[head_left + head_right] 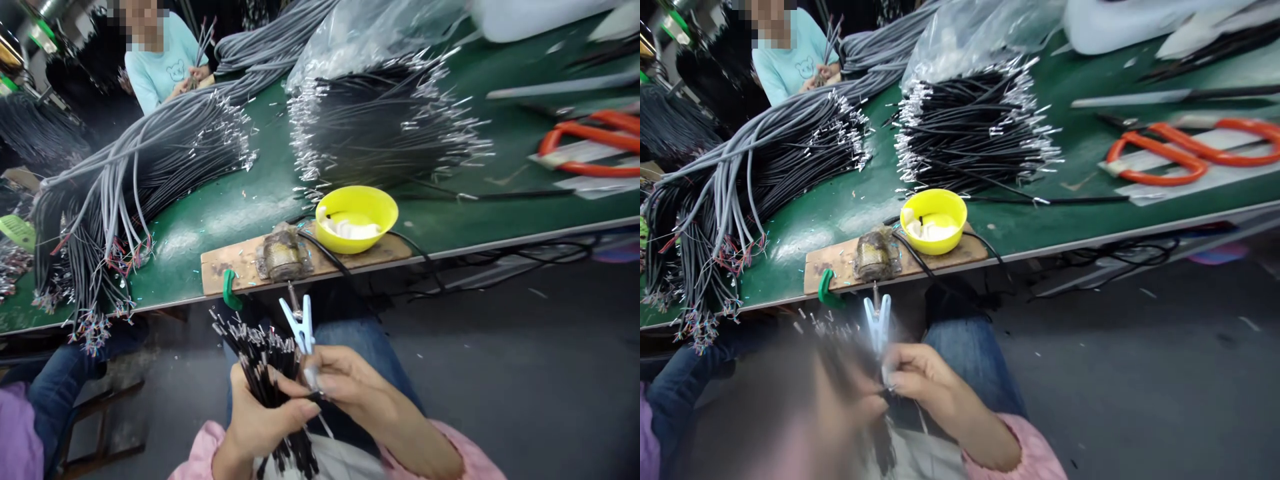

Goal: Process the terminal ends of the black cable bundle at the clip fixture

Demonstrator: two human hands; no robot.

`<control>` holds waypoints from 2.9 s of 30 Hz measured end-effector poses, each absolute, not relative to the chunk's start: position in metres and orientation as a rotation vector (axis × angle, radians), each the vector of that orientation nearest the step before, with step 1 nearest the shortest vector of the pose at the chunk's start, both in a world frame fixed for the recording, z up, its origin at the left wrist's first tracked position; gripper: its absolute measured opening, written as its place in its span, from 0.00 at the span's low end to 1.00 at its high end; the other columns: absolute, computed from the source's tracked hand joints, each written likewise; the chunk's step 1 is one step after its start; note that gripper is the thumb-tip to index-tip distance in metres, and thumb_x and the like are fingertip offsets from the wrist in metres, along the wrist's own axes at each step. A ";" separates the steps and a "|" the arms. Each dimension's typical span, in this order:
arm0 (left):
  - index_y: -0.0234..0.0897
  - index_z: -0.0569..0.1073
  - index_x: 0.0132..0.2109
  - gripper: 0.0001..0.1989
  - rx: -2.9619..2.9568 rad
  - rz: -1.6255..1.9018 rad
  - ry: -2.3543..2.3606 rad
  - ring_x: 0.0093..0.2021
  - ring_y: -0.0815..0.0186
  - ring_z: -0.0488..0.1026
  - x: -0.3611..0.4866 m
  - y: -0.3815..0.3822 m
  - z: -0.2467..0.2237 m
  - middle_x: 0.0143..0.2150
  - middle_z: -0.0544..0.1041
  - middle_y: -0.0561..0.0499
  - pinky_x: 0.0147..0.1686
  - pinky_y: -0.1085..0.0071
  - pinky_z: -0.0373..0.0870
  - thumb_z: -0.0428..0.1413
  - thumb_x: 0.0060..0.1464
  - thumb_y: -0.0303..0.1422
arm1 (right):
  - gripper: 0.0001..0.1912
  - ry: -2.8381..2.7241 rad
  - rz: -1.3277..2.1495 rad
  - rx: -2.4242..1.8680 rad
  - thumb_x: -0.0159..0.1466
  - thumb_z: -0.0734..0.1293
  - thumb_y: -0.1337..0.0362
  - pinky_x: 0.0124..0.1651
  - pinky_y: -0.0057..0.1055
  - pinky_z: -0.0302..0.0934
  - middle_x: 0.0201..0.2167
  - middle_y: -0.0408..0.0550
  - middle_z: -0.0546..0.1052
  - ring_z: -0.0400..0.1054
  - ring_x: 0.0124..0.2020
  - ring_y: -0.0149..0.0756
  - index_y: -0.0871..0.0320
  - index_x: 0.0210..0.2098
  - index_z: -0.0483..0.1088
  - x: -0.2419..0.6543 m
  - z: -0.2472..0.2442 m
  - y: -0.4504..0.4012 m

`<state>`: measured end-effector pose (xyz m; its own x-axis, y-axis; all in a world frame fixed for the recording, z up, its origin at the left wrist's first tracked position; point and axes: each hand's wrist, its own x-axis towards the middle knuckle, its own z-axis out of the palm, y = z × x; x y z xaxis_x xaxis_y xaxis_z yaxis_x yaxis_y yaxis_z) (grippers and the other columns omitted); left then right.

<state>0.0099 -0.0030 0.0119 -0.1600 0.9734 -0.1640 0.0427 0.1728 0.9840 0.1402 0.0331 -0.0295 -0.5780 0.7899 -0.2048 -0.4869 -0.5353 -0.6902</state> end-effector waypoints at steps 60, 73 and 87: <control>0.33 0.60 0.11 0.22 0.909 0.824 1.661 0.18 0.76 0.50 0.012 -0.030 -0.040 0.14 0.52 0.58 0.16 0.76 0.49 0.64 0.34 0.38 | 0.10 -1.617 1.050 -0.966 0.59 0.63 0.66 0.30 0.30 0.64 0.21 0.44 0.71 0.67 0.25 0.35 0.56 0.23 0.70 0.131 -0.039 0.016; 0.33 0.68 0.18 0.25 0.782 0.883 1.591 0.16 0.72 0.57 0.012 -0.038 -0.050 0.13 0.62 0.55 0.18 0.73 0.57 0.58 0.41 0.52 | 0.14 -1.497 1.068 -1.015 0.60 0.63 0.65 0.21 0.27 0.59 0.16 0.43 0.68 0.63 0.19 0.32 0.57 0.18 0.68 0.125 -0.037 0.016; 0.34 0.68 0.19 0.23 0.710 0.953 1.626 0.17 0.72 0.59 0.010 -0.036 -0.048 0.14 0.64 0.56 0.19 0.73 0.59 0.62 0.36 0.51 | 0.17 -1.485 1.072 -1.051 0.60 0.62 0.62 0.20 0.26 0.57 0.15 0.41 0.66 0.61 0.17 0.31 0.57 0.16 0.67 0.124 -0.039 0.017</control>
